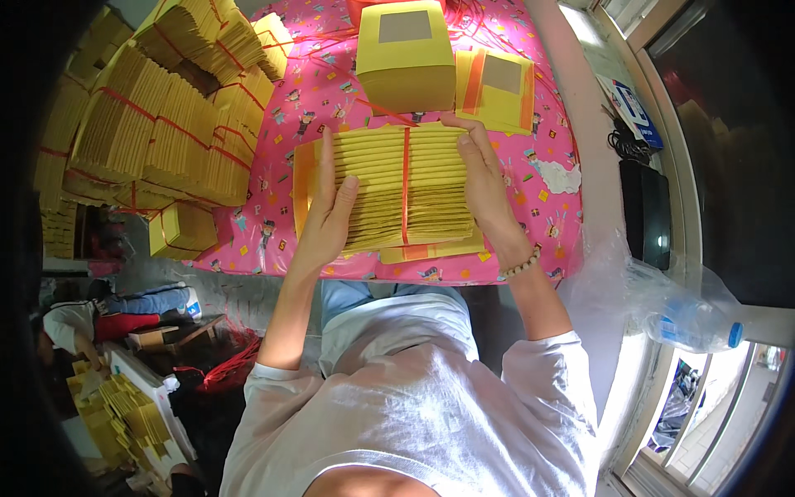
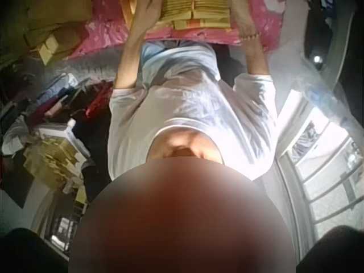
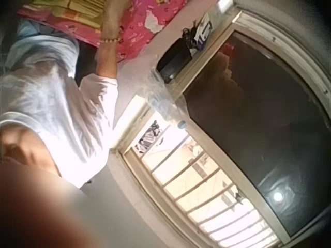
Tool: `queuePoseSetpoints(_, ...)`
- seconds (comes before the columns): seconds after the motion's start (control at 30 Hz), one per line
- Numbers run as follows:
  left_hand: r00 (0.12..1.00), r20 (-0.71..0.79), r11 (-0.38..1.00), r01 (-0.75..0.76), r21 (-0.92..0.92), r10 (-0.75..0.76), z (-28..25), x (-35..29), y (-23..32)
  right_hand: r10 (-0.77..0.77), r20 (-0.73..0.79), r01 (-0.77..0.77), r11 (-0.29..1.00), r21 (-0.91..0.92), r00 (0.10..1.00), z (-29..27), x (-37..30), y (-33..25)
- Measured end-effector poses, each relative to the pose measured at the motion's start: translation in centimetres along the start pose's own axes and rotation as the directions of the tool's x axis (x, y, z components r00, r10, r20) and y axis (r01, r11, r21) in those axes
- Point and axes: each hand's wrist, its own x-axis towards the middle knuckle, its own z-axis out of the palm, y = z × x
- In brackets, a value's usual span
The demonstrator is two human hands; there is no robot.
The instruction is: Bundling stacks of joss paper with rubber bands and inspecting the stacks.
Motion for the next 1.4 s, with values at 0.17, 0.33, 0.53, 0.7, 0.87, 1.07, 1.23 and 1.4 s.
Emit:
queuePoseSetpoints(0.17, 0.999, 0.004, 0.998, 0.049, -0.041, -0.049, 0.0, 0.4, -0.6, 0.089, 0.065, -0.095, 0.99, 0.1, 0.994, -0.8, 1.3, 0.5)
queuePoseSetpoints(0.33, 0.987, -0.025, 0.963, 0.149, -0.224, -0.159, -0.4, 2.3, -0.3, 0.131, 0.064, -0.131, 0.991, -0.001, 0.989, -0.7, 1.4, -0.8)
queuePoseSetpoints(0.53, 0.998, -0.057, 0.998, 0.039, -0.041, -0.041, -0.1, 4.9, -2.8, -0.28, 0.316, 0.422, 0.601, -0.679, 0.907, -0.5, 1.7, -0.1)
queuePoseSetpoints(0.7, 0.948, 0.035, 0.866, 0.304, -0.396, -0.316, 0.0, 4.6, -1.8, -0.234, 0.328, 0.398, 0.652, -0.646, 0.915, -0.3, 1.7, -0.8)
queuePoseSetpoints(0.87, 0.955, 0.003, 0.859, 0.269, -0.435, -0.297, 0.0, 4.5, -1.2, -0.197, 0.318, 0.346, 0.776, -0.528, 0.927, -0.5, 1.8, -0.8)
queuePoseSetpoints(1.07, 0.966, -0.103, 0.792, 0.131, -0.596, -0.237, -0.7, 2.0, -2.7, -0.124, 0.054, 0.128, 0.989, -0.071, 0.991, -1.1, 0.0, 0.5)
queuePoseSetpoints(1.23, 0.961, -0.127, 0.611, 0.052, -0.79, -0.246, 1.2, 0.5, -4.5, 0.038, -0.002, -0.037, 0.986, 0.165, 0.999, -0.2, -1.3, 2.9)
queuePoseSetpoints(1.4, 0.923, -0.043, 0.499, 0.168, -0.85, -0.384, 2.2, 0.6, -4.7, 0.218, -0.046, -0.154, 0.81, 0.565, 0.975, -0.7, -1.1, 6.5)
